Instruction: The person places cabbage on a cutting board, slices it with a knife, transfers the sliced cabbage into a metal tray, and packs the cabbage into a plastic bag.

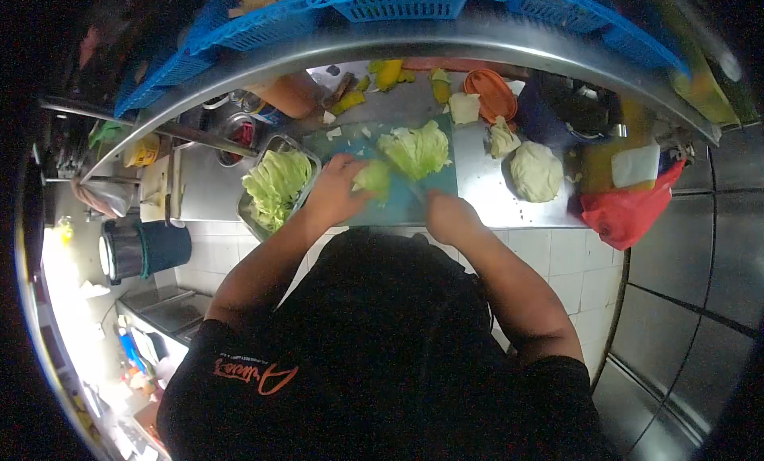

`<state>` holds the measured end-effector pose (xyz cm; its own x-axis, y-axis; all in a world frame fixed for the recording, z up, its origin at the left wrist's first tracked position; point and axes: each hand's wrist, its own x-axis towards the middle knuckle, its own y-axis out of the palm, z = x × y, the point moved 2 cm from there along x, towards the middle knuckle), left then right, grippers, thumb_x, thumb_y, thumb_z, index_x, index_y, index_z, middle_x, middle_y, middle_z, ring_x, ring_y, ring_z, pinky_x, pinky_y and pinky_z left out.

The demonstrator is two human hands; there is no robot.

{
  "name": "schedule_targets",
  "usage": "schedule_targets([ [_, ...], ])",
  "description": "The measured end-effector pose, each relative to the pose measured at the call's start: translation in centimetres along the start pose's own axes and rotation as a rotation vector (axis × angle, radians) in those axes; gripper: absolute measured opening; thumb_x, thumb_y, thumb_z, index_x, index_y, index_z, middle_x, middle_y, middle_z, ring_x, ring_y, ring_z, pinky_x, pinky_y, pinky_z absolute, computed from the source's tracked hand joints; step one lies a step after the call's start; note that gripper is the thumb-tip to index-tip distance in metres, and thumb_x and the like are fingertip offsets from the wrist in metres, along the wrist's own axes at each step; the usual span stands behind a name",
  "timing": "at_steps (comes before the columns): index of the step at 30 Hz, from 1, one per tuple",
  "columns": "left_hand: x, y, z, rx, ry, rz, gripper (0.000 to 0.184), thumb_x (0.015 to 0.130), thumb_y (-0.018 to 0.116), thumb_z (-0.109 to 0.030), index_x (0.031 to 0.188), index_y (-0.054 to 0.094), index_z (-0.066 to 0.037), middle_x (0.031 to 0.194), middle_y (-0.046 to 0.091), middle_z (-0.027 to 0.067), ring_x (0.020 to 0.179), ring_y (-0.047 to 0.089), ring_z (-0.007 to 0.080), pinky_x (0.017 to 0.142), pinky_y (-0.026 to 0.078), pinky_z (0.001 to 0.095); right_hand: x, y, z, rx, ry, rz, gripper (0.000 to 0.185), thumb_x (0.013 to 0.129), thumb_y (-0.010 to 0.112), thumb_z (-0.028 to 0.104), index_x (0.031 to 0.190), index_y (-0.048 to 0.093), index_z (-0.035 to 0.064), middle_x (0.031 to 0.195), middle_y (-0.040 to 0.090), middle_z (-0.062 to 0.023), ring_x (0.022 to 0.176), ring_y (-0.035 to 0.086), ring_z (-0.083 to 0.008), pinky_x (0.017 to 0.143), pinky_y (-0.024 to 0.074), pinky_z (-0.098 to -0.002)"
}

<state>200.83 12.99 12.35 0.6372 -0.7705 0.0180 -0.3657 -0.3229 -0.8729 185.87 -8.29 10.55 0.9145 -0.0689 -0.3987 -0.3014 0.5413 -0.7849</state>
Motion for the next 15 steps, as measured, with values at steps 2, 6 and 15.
schedule_targets([
  [2,0.3,0.4,0.4,-0.024,0.028,-0.020,0.060,0.073,0.081,-0.023,0.128,0.060,-0.013,0.129,0.050,0.0183,0.116,0.053,0.0402,0.100,0.047,0.0462,-0.4,-1.7,1.3,-0.029,0.009,-0.009,0.024,0.095,0.049,0.016,0.112,0.051,-0.0009,0.086,0.068,-0.0280,0.085,0.067,-0.0467,0.078,0.0525,-0.0548],
  [6,0.8,0.0,-0.9,-0.002,-0.015,-0.097,0.054,0.071,0.079,-0.020,0.123,0.065,-0.012,0.123,0.055,0.0177,0.114,0.055,0.0392,0.099,0.048,0.0462,-0.9,-5.3,3.9,-0.100,0.018,0.063,0.025,0.093,0.050,0.013,0.113,0.051,-0.0023,0.090,0.069,-0.0272,0.086,0.068,-0.0450,0.079,0.0529,-0.0544],
  [15,0.6,1.5,1.9,-0.101,-0.087,-0.071,0.049,0.071,0.080,-0.018,0.118,0.066,-0.009,0.117,0.059,0.0155,0.112,0.060,0.0335,0.097,0.050,0.0424,4.7,1.4,3.5,-0.188,-0.053,0.091,0.025,0.091,0.046,0.007,0.113,0.052,-0.0034,0.097,0.069,-0.0245,0.092,0.069,-0.0425,0.078,0.0543,-0.0513],
])
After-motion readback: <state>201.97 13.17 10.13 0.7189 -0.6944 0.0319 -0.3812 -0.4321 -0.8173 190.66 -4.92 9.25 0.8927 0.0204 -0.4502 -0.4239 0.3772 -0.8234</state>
